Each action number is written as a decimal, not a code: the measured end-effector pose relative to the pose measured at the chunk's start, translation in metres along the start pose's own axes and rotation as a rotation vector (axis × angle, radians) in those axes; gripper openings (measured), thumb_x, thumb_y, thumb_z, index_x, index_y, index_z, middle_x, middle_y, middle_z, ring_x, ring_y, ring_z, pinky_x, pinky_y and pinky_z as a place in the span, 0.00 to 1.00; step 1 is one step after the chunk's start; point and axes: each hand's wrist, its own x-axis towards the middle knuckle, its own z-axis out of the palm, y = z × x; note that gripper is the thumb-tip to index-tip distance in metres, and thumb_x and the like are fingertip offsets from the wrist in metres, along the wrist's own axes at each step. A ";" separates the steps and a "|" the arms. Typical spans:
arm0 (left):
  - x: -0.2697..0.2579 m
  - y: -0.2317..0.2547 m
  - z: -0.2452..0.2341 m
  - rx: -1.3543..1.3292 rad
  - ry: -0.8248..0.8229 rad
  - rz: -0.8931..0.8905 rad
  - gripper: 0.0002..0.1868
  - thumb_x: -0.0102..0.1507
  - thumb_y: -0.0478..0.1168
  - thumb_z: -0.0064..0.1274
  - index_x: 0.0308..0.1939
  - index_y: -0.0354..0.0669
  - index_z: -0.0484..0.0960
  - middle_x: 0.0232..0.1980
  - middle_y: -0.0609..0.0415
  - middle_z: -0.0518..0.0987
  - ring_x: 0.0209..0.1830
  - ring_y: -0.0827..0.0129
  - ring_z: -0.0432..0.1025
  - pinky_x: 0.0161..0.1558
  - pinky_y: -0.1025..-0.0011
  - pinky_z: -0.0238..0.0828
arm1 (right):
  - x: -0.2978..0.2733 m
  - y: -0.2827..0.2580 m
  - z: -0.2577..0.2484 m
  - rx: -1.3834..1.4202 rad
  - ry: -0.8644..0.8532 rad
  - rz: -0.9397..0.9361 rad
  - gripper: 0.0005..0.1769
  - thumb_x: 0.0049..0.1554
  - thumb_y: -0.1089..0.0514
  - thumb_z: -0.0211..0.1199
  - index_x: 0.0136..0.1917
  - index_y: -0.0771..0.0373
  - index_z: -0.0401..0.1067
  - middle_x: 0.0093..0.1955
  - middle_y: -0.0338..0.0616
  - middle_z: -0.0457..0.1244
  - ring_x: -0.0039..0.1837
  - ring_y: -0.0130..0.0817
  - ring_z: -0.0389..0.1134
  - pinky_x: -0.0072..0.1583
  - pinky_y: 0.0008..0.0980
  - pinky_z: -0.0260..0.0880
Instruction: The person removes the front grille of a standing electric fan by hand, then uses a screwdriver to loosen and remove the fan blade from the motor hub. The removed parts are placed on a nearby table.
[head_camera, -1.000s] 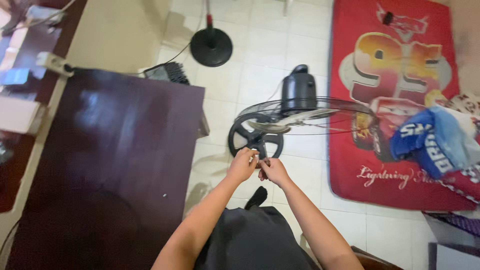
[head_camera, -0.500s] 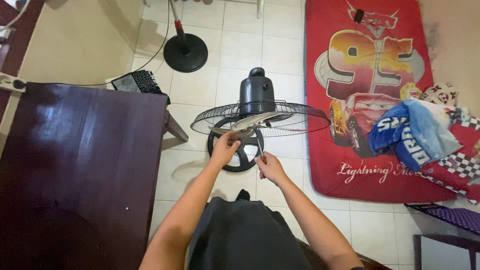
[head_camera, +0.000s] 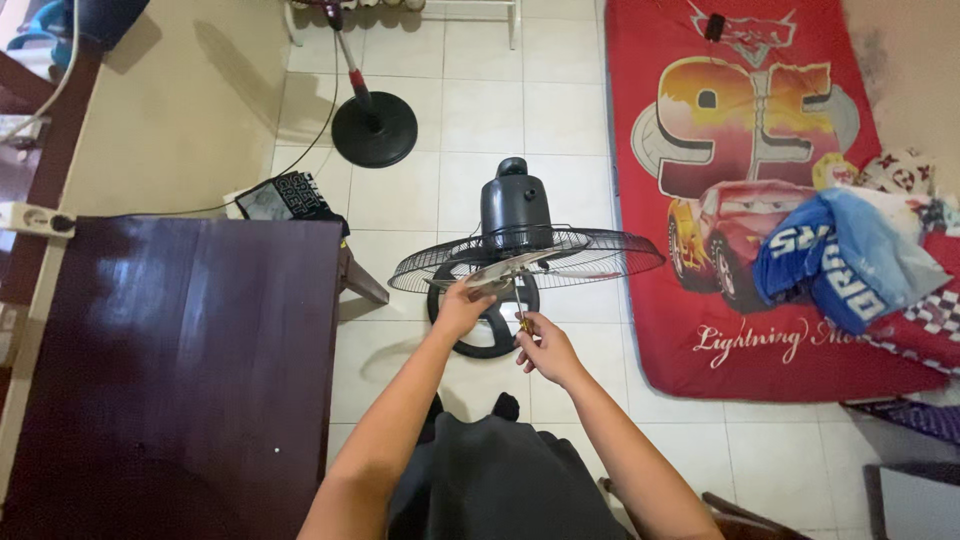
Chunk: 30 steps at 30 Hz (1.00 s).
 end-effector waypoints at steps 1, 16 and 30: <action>0.004 0.001 0.001 -0.028 -0.021 0.005 0.25 0.60 0.24 0.59 0.61 0.35 0.75 0.54 0.50 0.83 0.53 0.69 0.77 0.57 0.72 0.74 | -0.001 -0.001 0.001 0.005 0.027 -0.012 0.25 0.60 0.61 0.59 0.70 0.64 0.62 0.45 0.46 0.68 0.33 0.28 0.70 0.31 0.28 0.69; 0.007 0.076 0.022 0.577 -0.115 -0.039 0.16 0.69 0.41 0.54 0.60 0.47 0.82 0.49 0.51 0.87 0.44 0.74 0.75 0.49 0.74 0.72 | 0.003 0.019 0.004 -0.096 0.436 -0.163 0.14 0.62 0.54 0.61 0.54 0.67 0.77 0.39 0.38 0.68 0.41 0.21 0.64 0.43 0.25 0.66; 0.013 0.071 0.017 0.534 -0.154 -0.026 0.14 0.70 0.46 0.52 0.52 0.43 0.84 0.45 0.51 0.87 0.41 0.72 0.75 0.48 0.72 0.71 | 0.004 0.001 0.007 -0.152 0.446 -0.170 0.12 0.60 0.56 0.63 0.52 0.66 0.78 0.36 0.38 0.65 0.34 0.22 0.59 0.37 0.24 0.61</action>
